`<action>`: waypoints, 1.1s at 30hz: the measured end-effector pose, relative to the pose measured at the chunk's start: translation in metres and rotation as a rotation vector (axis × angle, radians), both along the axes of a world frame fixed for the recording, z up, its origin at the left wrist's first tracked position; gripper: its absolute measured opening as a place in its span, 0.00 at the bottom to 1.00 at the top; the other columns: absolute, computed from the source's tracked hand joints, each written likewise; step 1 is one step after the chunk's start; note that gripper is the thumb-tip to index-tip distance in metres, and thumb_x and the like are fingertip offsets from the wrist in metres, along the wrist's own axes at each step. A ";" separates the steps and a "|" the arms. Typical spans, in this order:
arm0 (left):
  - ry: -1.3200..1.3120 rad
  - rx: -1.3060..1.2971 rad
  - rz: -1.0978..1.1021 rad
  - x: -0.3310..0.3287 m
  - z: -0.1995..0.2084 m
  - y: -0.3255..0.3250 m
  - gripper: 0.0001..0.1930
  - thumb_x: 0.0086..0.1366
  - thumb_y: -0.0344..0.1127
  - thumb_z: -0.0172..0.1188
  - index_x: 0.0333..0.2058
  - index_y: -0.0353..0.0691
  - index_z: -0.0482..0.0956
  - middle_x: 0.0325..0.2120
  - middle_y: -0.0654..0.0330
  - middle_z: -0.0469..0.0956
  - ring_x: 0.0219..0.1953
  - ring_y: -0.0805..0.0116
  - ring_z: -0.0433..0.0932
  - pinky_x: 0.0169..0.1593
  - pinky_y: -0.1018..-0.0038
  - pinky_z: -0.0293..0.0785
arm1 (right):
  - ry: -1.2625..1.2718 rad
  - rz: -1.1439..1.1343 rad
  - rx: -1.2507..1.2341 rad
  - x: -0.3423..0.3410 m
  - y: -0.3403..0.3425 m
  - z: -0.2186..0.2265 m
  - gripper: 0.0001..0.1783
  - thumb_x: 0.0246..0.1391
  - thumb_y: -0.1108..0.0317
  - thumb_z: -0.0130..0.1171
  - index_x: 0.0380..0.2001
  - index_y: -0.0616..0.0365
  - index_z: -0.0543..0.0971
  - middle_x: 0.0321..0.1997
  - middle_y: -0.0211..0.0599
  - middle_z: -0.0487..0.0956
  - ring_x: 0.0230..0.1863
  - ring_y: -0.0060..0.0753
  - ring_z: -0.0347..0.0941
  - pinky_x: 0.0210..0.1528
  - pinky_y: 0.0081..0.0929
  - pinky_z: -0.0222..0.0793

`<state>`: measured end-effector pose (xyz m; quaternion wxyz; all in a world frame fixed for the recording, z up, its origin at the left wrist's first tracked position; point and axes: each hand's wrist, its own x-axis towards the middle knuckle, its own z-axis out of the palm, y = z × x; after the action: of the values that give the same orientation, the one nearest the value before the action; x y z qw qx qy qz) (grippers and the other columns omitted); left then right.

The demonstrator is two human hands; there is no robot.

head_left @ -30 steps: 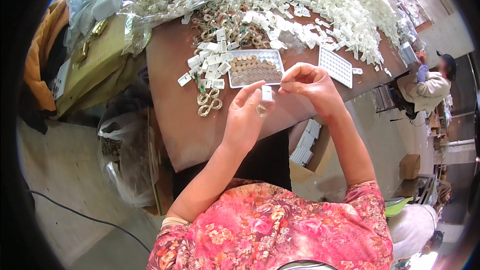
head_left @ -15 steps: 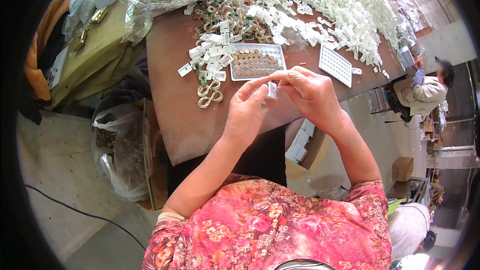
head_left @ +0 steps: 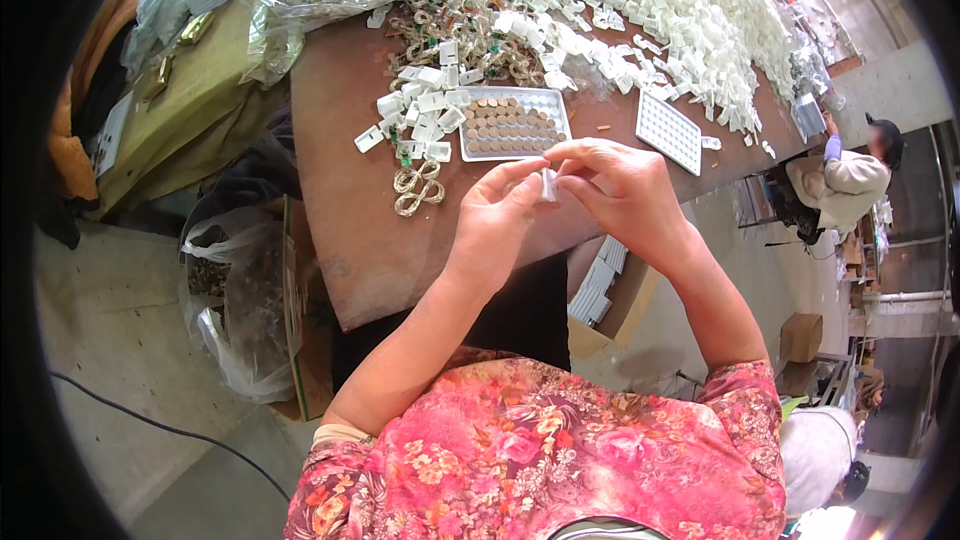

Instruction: The person assembles small white plastic electronic components by hand at a cluttered workbench. They repeatedly pick up a component, attach a small metal piece, and place the assembled unit into a white tray. The process is continuous and repetitive throughout the clip.

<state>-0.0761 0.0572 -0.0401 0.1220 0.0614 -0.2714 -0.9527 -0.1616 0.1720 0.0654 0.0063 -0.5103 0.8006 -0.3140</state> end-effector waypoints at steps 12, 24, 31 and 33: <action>0.027 0.108 -0.013 0.002 0.001 -0.001 0.12 0.68 0.31 0.55 0.48 0.33 0.76 0.39 0.59 0.79 0.36 0.71 0.78 0.44 0.77 0.74 | 0.049 -0.078 -0.102 0.007 -0.001 -0.030 0.04 0.52 0.76 0.58 0.32 0.61 0.73 0.30 0.44 0.75 0.30 0.49 0.75 0.32 0.34 0.72; 0.017 0.091 -0.048 0.003 0.000 -0.004 0.13 0.68 0.34 0.56 0.48 0.34 0.76 0.38 0.59 0.79 0.34 0.73 0.77 0.42 0.77 0.73 | 0.027 -0.031 -0.114 0.004 0.003 -0.028 0.04 0.52 0.77 0.57 0.32 0.60 0.73 0.29 0.44 0.75 0.30 0.49 0.74 0.31 0.33 0.72; 0.054 0.077 -0.030 0.002 -0.003 -0.001 0.12 0.69 0.34 0.54 0.47 0.36 0.76 0.41 0.61 0.78 0.40 0.76 0.76 0.44 0.77 0.73 | 0.151 -0.019 -0.163 0.007 0.001 -0.044 0.06 0.52 0.79 0.55 0.34 0.59 0.71 0.29 0.45 0.73 0.27 0.52 0.73 0.28 0.37 0.70; 0.077 0.093 -0.056 0.002 -0.004 -0.001 0.11 0.70 0.34 0.52 0.47 0.37 0.76 0.40 0.63 0.78 0.42 0.76 0.76 0.44 0.76 0.74 | 0.201 -0.035 -0.191 0.010 0.001 -0.046 0.06 0.51 0.79 0.54 0.32 0.59 0.71 0.28 0.45 0.73 0.26 0.52 0.72 0.27 0.38 0.70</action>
<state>-0.0741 0.0560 -0.0444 0.1027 0.0229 -0.2236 -0.9690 -0.1517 0.1728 0.0194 -0.1282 -0.5235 0.7723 -0.3363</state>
